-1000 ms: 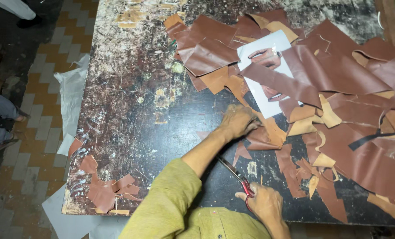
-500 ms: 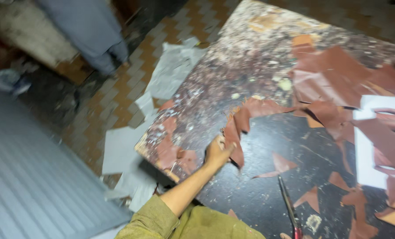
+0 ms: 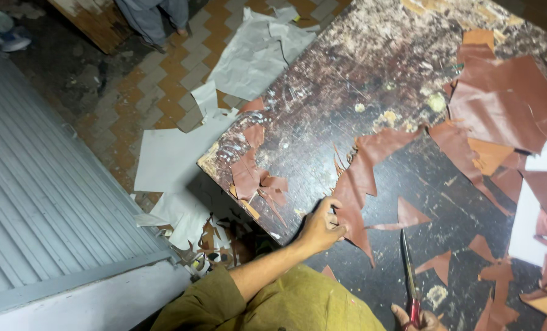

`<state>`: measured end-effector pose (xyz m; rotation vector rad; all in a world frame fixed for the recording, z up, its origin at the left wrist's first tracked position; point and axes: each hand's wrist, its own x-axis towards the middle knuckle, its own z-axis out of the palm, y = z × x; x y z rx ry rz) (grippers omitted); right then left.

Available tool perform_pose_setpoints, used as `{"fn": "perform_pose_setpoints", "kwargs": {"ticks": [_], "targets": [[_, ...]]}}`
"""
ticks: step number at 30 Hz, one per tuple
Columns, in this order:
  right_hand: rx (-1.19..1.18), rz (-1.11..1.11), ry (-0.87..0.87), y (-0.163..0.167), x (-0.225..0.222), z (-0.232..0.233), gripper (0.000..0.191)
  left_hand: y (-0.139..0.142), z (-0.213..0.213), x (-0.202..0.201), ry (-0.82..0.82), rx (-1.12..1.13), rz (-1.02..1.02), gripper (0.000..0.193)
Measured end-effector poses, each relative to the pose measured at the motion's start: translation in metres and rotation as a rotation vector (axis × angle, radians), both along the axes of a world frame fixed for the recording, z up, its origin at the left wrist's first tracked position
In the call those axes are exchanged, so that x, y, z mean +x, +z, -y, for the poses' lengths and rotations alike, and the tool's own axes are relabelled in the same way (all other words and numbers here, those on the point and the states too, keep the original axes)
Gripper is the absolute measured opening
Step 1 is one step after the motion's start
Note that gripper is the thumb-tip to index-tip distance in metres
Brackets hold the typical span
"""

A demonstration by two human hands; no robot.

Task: The person uses scissors to cut brown leather pieces on a worktable, following a printed pattern. They trim edges, separate cut pieces, and arrange them on the table.

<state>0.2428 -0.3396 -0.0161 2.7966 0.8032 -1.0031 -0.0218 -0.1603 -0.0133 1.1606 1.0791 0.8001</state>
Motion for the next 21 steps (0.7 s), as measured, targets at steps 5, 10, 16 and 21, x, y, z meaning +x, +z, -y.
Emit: {"fn": "perform_pose_setpoints", "kwargs": {"ticks": [5, 10, 16, 21], "targets": [[0.298, -0.299, -0.207, -0.004, -0.007, 0.044, 0.028, -0.02, 0.002, 0.01, -0.037, -0.039, 0.134, 0.018], [0.376, -0.75, -0.149, -0.012, -0.029, 0.077, 0.028, -0.012, 0.002, 0.004, -0.147, -0.095, 0.046, 0.032], [0.286, -1.244, -0.372, 0.02, -0.052, 0.063, 0.04, 0.003, 0.024, 0.013, -0.169, -0.189, 0.161, 0.044], [0.415, -1.117, -0.508, 0.039, -0.082, 0.046, 0.035, 0.001, 0.038, 0.012, -0.166, -0.027, 0.184, 0.046]]}}
